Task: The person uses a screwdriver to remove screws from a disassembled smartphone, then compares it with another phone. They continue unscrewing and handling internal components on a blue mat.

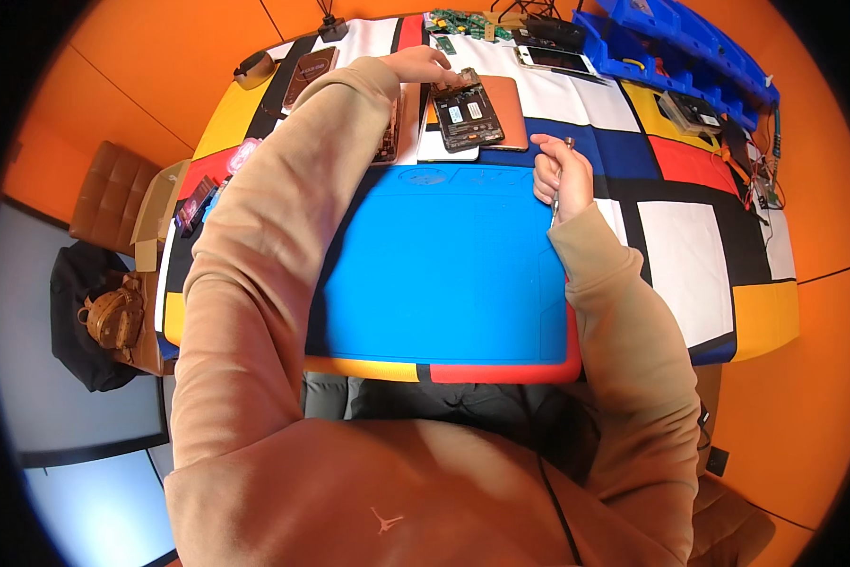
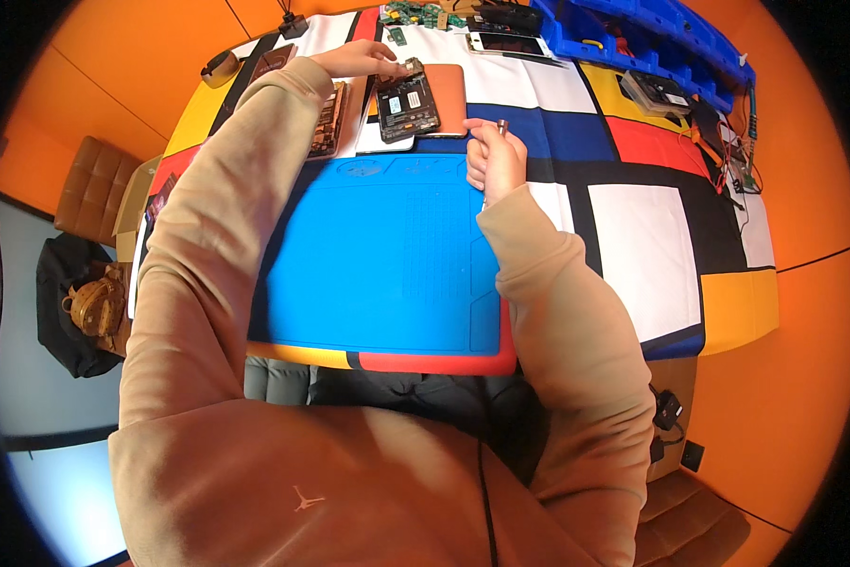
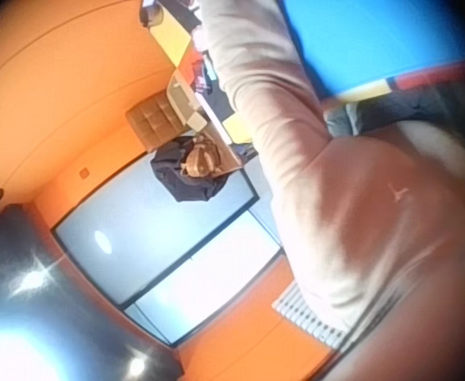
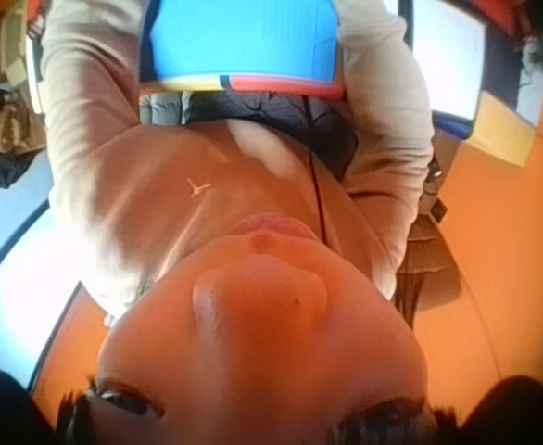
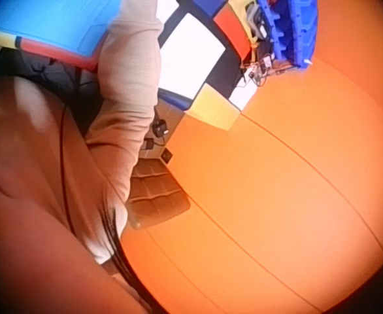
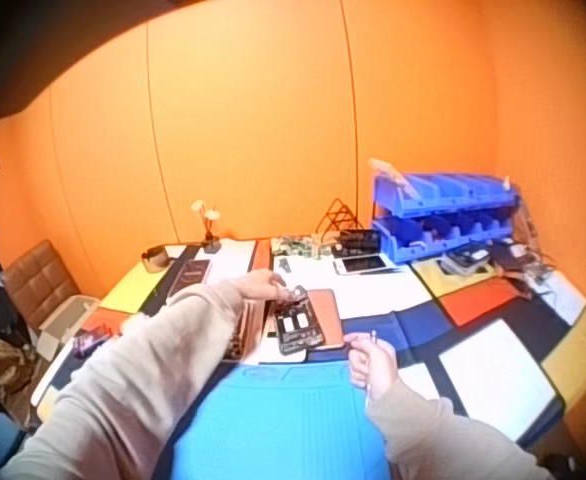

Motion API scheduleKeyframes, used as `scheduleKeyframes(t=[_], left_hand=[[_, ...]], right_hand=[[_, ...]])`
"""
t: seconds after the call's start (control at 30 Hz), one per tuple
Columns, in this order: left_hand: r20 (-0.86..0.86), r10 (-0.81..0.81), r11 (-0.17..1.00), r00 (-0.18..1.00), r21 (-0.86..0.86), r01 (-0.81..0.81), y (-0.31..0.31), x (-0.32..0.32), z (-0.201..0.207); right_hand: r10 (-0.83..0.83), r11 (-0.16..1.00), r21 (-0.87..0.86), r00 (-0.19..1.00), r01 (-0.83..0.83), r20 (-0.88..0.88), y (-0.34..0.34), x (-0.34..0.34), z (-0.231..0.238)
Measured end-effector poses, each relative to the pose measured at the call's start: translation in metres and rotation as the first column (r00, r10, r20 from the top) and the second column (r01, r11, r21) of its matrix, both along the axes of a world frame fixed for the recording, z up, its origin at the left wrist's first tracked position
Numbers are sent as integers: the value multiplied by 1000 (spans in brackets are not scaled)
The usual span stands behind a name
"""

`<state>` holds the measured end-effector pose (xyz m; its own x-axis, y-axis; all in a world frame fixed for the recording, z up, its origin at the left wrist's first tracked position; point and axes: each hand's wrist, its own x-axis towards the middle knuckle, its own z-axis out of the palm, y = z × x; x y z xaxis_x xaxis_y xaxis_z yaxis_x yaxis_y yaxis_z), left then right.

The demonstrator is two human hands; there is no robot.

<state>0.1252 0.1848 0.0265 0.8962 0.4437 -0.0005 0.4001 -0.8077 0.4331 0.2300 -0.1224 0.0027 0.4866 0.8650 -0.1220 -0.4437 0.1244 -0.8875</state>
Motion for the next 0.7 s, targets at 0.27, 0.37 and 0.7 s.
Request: scheduleKeyframes(t=[0.27, 0.37, 0.7], left_hand=[[-198, 237, 968, 951, 137, -212, -80, 19, -9], [-193, 219, 961, 956, 214, -177, -76, 13, -11], [-73, 178, 929, 981, 342, -143, -55, 10, -12]], right_hand=[[15, 1000, -11, 1000, -15, 26, 0, -1, -2], [17, 1000, -8, 999, -17, 27, 0, -1, -2], [20, 1000, -19, 996, -18, 84, 0, -4, -2]])
